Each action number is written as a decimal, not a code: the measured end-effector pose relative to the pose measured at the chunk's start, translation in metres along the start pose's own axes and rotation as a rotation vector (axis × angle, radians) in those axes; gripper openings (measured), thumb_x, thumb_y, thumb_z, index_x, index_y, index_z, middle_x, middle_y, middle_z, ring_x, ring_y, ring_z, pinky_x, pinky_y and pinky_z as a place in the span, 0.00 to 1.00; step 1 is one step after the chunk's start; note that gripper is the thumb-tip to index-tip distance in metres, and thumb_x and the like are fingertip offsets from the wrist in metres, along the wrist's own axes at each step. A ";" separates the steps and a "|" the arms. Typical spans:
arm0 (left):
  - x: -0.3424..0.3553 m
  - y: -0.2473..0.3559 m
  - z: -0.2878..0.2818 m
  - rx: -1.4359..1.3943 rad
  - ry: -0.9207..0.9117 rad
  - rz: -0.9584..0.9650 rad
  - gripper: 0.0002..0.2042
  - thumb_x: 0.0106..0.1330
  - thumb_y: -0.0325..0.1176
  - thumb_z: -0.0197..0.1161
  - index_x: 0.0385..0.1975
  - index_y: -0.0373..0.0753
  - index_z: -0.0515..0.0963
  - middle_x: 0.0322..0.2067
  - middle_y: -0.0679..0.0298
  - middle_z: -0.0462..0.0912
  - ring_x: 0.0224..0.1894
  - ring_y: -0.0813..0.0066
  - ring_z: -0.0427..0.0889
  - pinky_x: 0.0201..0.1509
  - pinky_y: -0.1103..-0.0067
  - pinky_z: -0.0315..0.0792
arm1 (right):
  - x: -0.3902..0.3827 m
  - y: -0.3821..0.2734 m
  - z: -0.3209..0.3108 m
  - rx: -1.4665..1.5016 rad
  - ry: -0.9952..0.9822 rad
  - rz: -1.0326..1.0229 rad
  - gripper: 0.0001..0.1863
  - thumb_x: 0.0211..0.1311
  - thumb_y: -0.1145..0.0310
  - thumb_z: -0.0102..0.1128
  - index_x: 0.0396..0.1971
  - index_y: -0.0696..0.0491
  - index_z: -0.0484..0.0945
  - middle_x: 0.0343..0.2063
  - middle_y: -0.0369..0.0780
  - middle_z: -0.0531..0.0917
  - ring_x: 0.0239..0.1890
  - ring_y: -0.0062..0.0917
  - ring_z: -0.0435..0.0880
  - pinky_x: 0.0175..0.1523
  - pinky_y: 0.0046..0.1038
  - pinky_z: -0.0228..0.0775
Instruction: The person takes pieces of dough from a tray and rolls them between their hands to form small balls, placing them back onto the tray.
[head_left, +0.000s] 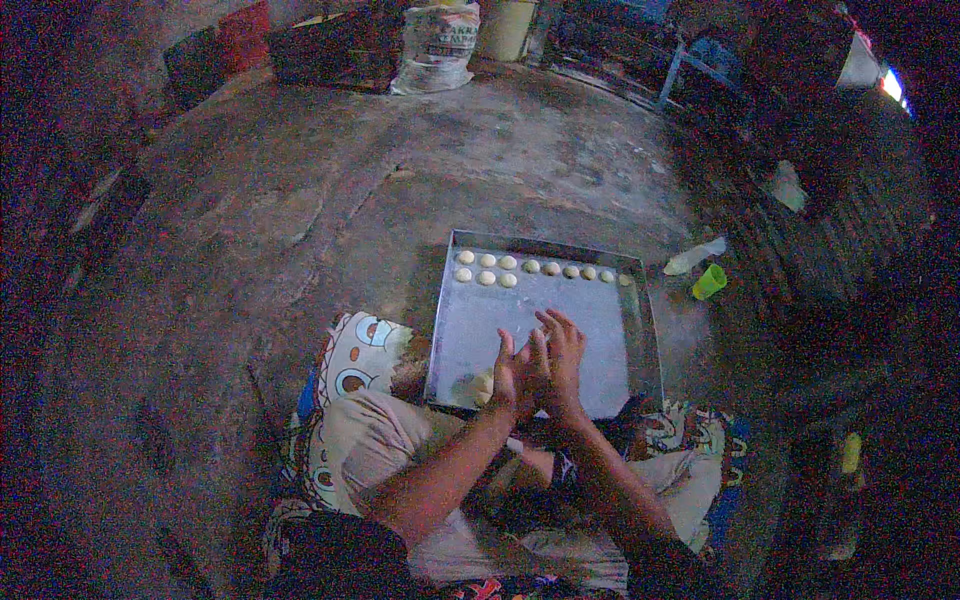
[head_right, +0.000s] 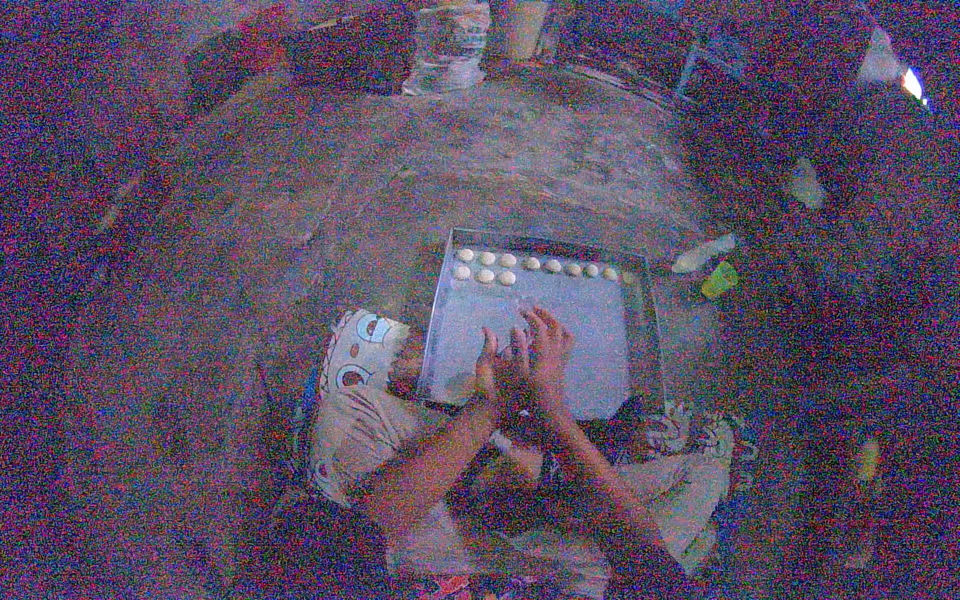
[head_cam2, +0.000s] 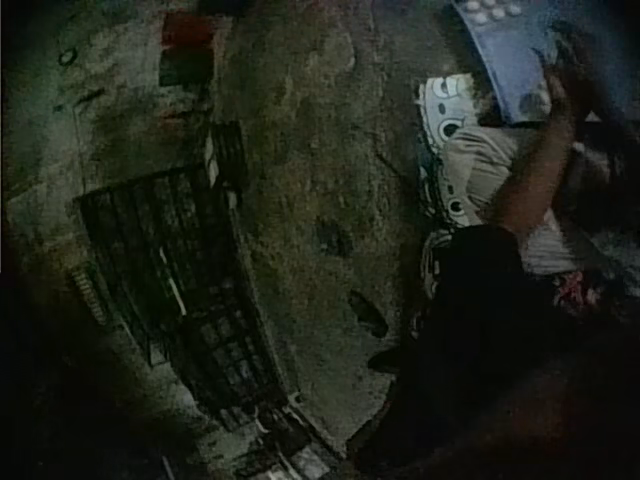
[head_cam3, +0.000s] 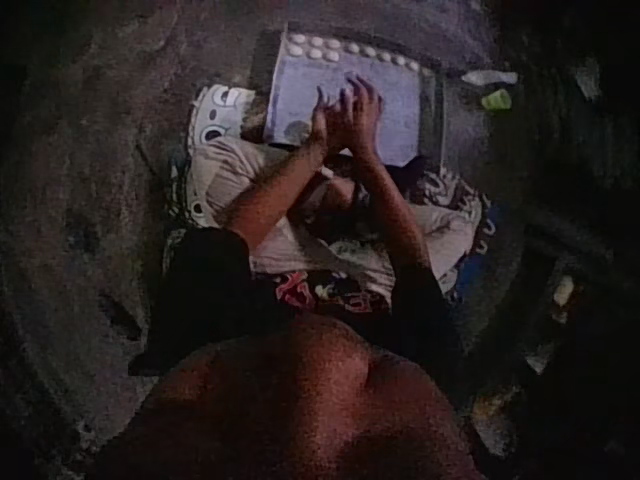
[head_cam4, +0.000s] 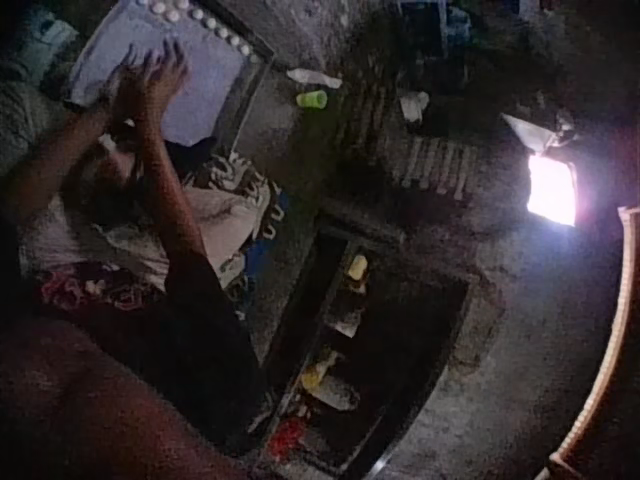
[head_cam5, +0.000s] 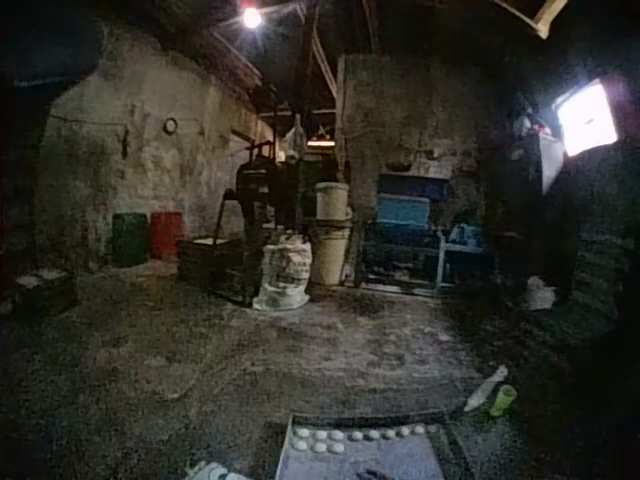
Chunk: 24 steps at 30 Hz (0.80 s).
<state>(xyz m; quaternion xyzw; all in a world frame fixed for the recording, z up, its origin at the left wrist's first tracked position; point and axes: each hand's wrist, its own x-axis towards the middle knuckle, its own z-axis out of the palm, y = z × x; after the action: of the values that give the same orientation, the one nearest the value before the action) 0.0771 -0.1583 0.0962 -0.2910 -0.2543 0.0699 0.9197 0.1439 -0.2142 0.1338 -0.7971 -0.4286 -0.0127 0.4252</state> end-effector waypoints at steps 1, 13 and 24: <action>-0.004 0.018 -0.006 0.329 -0.089 -0.025 0.40 0.67 0.68 0.32 0.70 0.41 0.51 0.67 0.55 0.59 0.65 0.55 0.63 0.67 0.66 0.60 | -0.005 -0.009 -0.005 0.069 -0.014 0.068 0.18 0.65 0.62 0.54 0.53 0.49 0.75 0.53 0.44 0.77 0.62 0.37 0.67 0.65 0.37 0.55; 0.026 0.015 -0.003 1.458 0.956 0.462 0.30 0.71 0.58 0.41 0.63 0.40 0.63 0.60 0.60 0.71 0.61 0.64 0.67 0.59 0.71 0.65 | 0.050 0.084 -0.019 0.646 -0.380 0.726 0.18 0.61 0.71 0.62 0.50 0.59 0.76 0.32 0.42 0.84 0.35 0.25 0.84 0.40 0.25 0.78; 0.017 0.024 -0.021 1.929 1.067 0.459 0.17 0.67 0.47 0.58 0.43 0.38 0.80 0.38 0.64 0.82 0.44 0.72 0.79 0.52 0.77 0.69 | 0.111 0.184 0.093 0.384 -0.290 0.490 0.17 0.60 0.69 0.64 0.46 0.63 0.77 0.32 0.41 0.83 0.33 0.26 0.85 0.35 0.28 0.77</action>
<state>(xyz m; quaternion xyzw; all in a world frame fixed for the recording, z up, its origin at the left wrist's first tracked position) 0.1031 -0.1441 0.0755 0.5091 0.3913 0.2714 0.7170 0.3099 -0.1252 -0.0049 -0.7753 -0.2748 0.2842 0.4926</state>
